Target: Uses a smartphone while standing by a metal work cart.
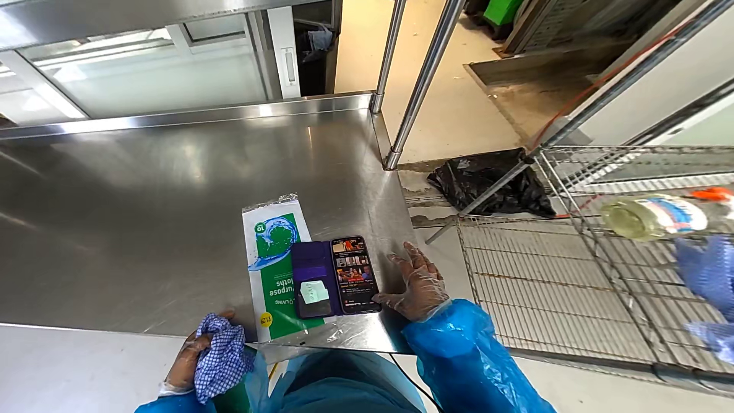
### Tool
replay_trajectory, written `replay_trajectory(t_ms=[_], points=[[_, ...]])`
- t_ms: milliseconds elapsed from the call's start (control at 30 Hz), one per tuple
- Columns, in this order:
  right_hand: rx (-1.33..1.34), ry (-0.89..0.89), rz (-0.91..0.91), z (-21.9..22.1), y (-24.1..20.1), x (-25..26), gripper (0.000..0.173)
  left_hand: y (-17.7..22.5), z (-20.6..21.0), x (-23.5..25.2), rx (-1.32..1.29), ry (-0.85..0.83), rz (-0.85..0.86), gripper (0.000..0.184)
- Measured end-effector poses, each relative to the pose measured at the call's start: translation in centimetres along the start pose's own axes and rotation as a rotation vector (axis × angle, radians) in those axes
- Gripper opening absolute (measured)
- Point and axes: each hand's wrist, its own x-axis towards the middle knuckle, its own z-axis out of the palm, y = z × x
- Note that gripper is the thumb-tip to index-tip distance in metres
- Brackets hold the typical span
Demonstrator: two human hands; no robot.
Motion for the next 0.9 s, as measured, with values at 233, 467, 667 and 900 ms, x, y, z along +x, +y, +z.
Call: replay_trajectory(t_ms=[233, 467, 667, 900], points=[[-0.06, -0.057, -0.012, 0.5, -0.3, -0.1, 0.105, 0.4, 0.6, -0.2, 0.031, 0.046, -0.019, 0.039], [-0.063, -0.043, -0.015, 0.7, -0.4, 0.0, 0.106, -0.1, -0.1, 0.0, 0.003, 0.016, -0.013, 0.039], [-0.071, -0.065, 0.0, 0.6, -0.4, 0.2, 0.106, 0.5, 0.6, -0.1, -0.005, 0.027, -0.01, 0.038], [-0.073, -0.07, 0.0, 0.6, -0.3, -0.1, 0.106, 0.2, 0.2, 0.1, -0.005, 0.022, -0.012, 0.039]])
